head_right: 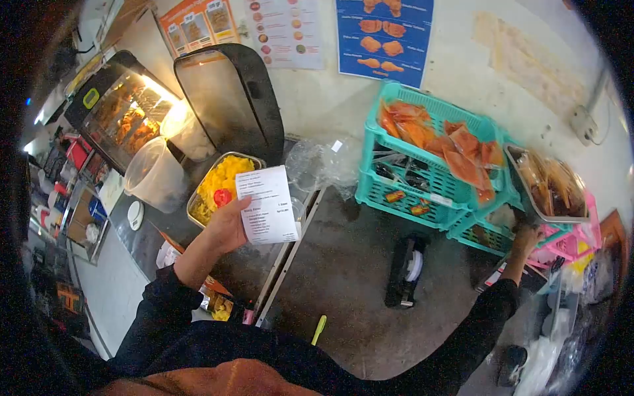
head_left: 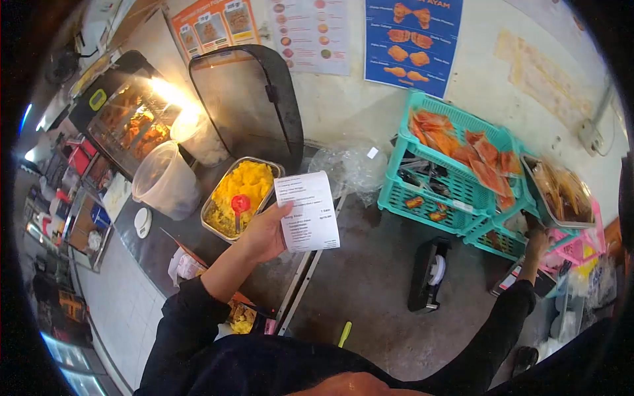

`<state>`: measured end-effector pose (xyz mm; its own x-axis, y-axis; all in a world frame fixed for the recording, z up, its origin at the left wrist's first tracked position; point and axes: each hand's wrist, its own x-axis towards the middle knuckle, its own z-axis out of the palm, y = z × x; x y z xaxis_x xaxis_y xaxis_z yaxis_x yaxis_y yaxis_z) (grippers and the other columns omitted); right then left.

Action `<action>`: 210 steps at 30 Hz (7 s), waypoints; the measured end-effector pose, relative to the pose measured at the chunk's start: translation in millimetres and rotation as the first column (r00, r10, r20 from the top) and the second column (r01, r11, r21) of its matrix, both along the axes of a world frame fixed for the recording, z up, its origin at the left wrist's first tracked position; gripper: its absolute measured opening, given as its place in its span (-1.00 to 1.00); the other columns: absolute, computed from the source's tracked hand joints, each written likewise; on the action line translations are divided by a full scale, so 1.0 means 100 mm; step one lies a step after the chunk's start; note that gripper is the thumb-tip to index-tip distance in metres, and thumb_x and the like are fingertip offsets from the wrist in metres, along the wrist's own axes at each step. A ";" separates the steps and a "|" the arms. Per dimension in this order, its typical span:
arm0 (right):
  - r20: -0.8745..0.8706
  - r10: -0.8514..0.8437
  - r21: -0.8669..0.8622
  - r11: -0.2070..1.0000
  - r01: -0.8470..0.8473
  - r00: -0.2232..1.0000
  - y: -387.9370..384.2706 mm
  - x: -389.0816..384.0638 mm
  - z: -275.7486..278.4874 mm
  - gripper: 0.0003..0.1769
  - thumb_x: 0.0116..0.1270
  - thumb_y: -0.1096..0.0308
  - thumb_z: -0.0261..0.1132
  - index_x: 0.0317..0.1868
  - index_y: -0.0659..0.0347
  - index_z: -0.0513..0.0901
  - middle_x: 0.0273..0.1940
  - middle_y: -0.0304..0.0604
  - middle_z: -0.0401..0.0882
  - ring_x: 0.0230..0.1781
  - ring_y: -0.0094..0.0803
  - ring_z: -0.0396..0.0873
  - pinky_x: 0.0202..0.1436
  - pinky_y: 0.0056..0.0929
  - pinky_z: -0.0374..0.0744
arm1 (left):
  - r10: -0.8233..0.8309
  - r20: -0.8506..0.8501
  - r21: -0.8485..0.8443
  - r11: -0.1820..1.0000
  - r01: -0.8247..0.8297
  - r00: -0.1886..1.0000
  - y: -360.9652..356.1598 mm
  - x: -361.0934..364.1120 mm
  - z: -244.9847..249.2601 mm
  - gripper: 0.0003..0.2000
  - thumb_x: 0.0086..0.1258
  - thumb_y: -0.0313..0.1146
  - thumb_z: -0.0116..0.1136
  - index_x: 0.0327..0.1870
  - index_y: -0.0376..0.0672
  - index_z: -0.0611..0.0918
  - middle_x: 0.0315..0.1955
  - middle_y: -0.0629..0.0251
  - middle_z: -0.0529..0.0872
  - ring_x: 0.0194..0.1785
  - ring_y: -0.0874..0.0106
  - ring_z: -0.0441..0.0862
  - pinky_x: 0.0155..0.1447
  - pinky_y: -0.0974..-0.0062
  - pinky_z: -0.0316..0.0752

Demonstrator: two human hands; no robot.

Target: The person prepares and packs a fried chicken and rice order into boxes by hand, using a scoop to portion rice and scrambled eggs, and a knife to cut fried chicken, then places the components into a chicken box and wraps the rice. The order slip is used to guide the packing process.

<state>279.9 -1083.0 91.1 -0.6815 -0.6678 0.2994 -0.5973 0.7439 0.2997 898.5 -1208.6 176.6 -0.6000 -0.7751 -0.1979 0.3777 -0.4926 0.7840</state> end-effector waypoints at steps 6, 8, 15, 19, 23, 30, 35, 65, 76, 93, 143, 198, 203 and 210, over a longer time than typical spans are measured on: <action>-0.265 -0.100 -0.020 0.995 0.098 0.959 -0.02 -0.47 -0.34 -0.73 0.13 0.25 0.04 -0.20 0.08 0.57 -0.15 -0.19 0.52 -0.02 -0.26 0.37 0.00 -0.06 0.23 | 0.001 0.023 0.012 1.000 -0.002 1.000 -0.05 0.05 -0.04 -0.60 0.36 -0.24 -0.25 0.18 -0.16 0.20 0.09 0.20 0.37 0.13 0.28 0.35 0.17 0.28 0.26; -0.151 -0.109 -0.001 0.994 0.110 0.982 -0.05 -0.35 -0.19 -0.73 0.13 0.22 0.05 -0.23 0.09 0.58 -0.15 -0.16 0.53 -0.01 -0.29 0.37 0.03 -0.06 0.21 | 0.026 0.034 0.035 0.999 -0.027 0.999 -0.08 0.04 -0.06 -0.60 0.35 -0.23 -0.22 0.17 -0.16 0.21 0.08 0.19 0.38 0.12 0.29 0.36 0.17 0.27 0.27; -0.022 0.274 -0.650 0.727 -0.222 0.961 -0.17 -0.89 -0.57 -0.49 0.05 -0.04 0.16 -0.10 0.16 0.48 -0.27 0.09 0.53 -0.32 -0.03 0.50 -0.28 -0.18 0.45 | 0.018 -0.017 0.049 0.999 -0.017 1.000 -0.12 0.14 -0.27 -0.59 0.26 -0.23 -0.08 0.10 -0.19 0.29 -0.02 0.19 0.46 0.02 0.26 0.44 0.12 0.22 0.31; 0.077 0.503 -0.780 0.568 -0.262 0.861 -0.21 -0.65 -0.44 -0.63 -0.03 0.15 0.28 -0.27 0.23 0.54 -0.35 0.00 0.55 -0.43 -0.17 0.52 -0.42 -0.23 0.46 | 0.054 -0.025 0.054 0.997 -0.053 0.998 -0.06 0.21 -0.28 -0.59 0.28 -0.22 -0.09 0.11 -0.18 0.29 -0.03 0.20 0.47 0.02 0.25 0.44 0.11 0.19 0.31; 0.375 0.429 -0.811 0.581 0.067 0.822 -0.26 -0.14 -0.12 -0.78 0.01 0.36 0.15 -0.32 0.28 0.55 -0.41 0.12 0.53 -0.42 -0.01 0.51 -0.35 -0.21 0.47 | 0.075 0.003 0.033 0.997 -0.075 0.997 -0.03 0.33 -0.35 -0.60 0.29 -0.24 -0.12 0.13 -0.15 0.27 0.00 0.24 0.44 0.06 0.28 0.41 0.12 0.22 0.29; -0.034 0.197 -0.621 0.764 -0.175 0.980 -0.41 0.01 -0.21 -0.79 0.01 0.33 0.17 -0.36 0.27 0.55 -0.38 0.12 0.53 -0.36 0.03 0.50 -0.30 -0.19 0.47 | 0.075 0.022 0.049 0.996 -0.076 0.997 -0.02 0.39 -0.40 -0.61 0.32 -0.24 -0.19 0.15 -0.15 0.25 0.02 0.23 0.43 0.09 0.28 0.38 0.13 0.20 0.27; 0.095 0.248 -0.479 0.860 -0.174 0.964 -0.94 -0.19 -0.64 -0.61 0.11 0.21 0.07 -0.08 0.26 0.44 -0.04 0.13 0.39 -0.07 -0.03 0.41 -0.05 -0.22 0.42 | 0.066 0.028 0.049 0.997 -0.067 0.997 -0.01 0.38 -0.44 -0.60 0.32 -0.24 -0.17 0.15 -0.15 0.25 0.01 0.23 0.43 0.09 0.27 0.37 0.13 0.18 0.26; 0.475 0.864 -0.808 0.504 -0.306 0.168 1.01 4.35 1.40 -0.94 0.01 0.56 0.23 -0.43 0.33 0.58 -0.43 -0.20 0.50 -0.47 -0.55 0.41 -0.39 -0.64 0.37 | 0.475 -0.244 -0.078 0.859 -0.506 0.845 1.33 3.35 0.05 -0.58 0.35 -0.20 -0.23 0.15 -0.25 0.25 0.09 0.14 0.36 0.17 0.23 0.28 0.23 0.18 0.14; 0.360 0.932 -0.743 0.252 -0.621 -0.052 0.51 7.11 0.46 -0.90 0.00 0.47 0.24 -0.40 0.24 0.59 -0.35 -0.18 0.52 -0.30 -0.28 0.49 -0.24 -0.43 0.44 | 0.685 -0.288 -0.026 0.693 -0.721 0.669 1.62 5.03 -0.29 -0.57 0.35 -0.24 -0.24 0.18 -0.27 0.18 0.14 0.12 0.30 0.19 0.24 0.25 0.24 0.19 0.11; 0.370 0.849 -0.662 0.526 -0.534 0.378 0.25 8.29 0.04 -0.84 0.00 0.52 0.14 -0.34 0.23 0.56 -0.28 -0.14 0.48 -0.24 -0.24 0.45 -0.16 -0.36 0.41 | 0.676 -0.255 0.151 0.734 -0.662 0.691 1.35 6.91 -0.72 -0.59 0.36 -0.27 -0.24 0.17 -0.27 0.20 0.13 0.15 0.31 0.20 0.28 0.25 0.25 0.19 0.11; 0.746 0.598 -0.609 0.436 0.662 0.293 2.20 5.37 -1.35 -0.85 0.18 0.37 0.19 -0.39 0.31 0.48 -0.57 -0.26 0.48 -0.62 -0.61 0.43 -0.58 -0.67 0.40 | 0.433 0.622 -0.770 0.186 0.610 0.653 2.14 0.72 -2.32 -0.50 0.04 -0.37 0.13 0.08 -0.14 0.34 0.06 0.10 0.29 0.17 0.12 0.18 0.17 0.09 0.07; 0.504 0.555 -0.791 0.604 0.096 0.661 1.86 6.05 -1.69 -0.93 0.04 0.42 0.23 -0.42 0.20 0.54 -0.47 -0.14 0.53 -0.45 -0.24 0.42 -0.35 -0.34 0.39 | 0.426 0.758 -0.630 0.278 0.726 0.495 2.40 0.86 -2.42 -0.25 -0.16 -0.15 0.21 0.13 -0.22 0.23 0.12 0.22 0.22 0.28 0.17 0.01 0.27 0.00 -0.24; 0.483 0.562 -0.780 0.625 0.038 0.671 1.87 6.04 -1.68 -0.92 0.06 0.39 0.23 -0.41 0.18 0.54 -0.51 -0.15 0.50 -0.47 -0.24 0.41 -0.36 -0.34 0.38 | 0.426 0.761 -0.626 0.282 0.727 0.490 2.40 0.86 -2.42 -0.25 -0.16 -0.13 0.21 0.13 -0.22 0.23 0.12 0.22 0.23 0.28 0.17 0.00 0.27 0.00 -0.24; 0.460 0.556 -0.820 0.566 0.090 0.693 1.93 6.06 -1.75 -0.95 0.09 0.47 0.18 -0.40 0.23 0.52 -0.52 -0.13 0.47 -0.47 -0.29 0.42 -0.38 -0.38 0.38 | 0.452 0.746 -0.633 0.254 0.732 0.489 2.40 0.86 -2.41 -0.29 -0.09 -0.07 0.18 0.11 -0.27 0.27 0.10 0.21 0.26 0.28 0.19 0.02 0.25 0.00 -0.21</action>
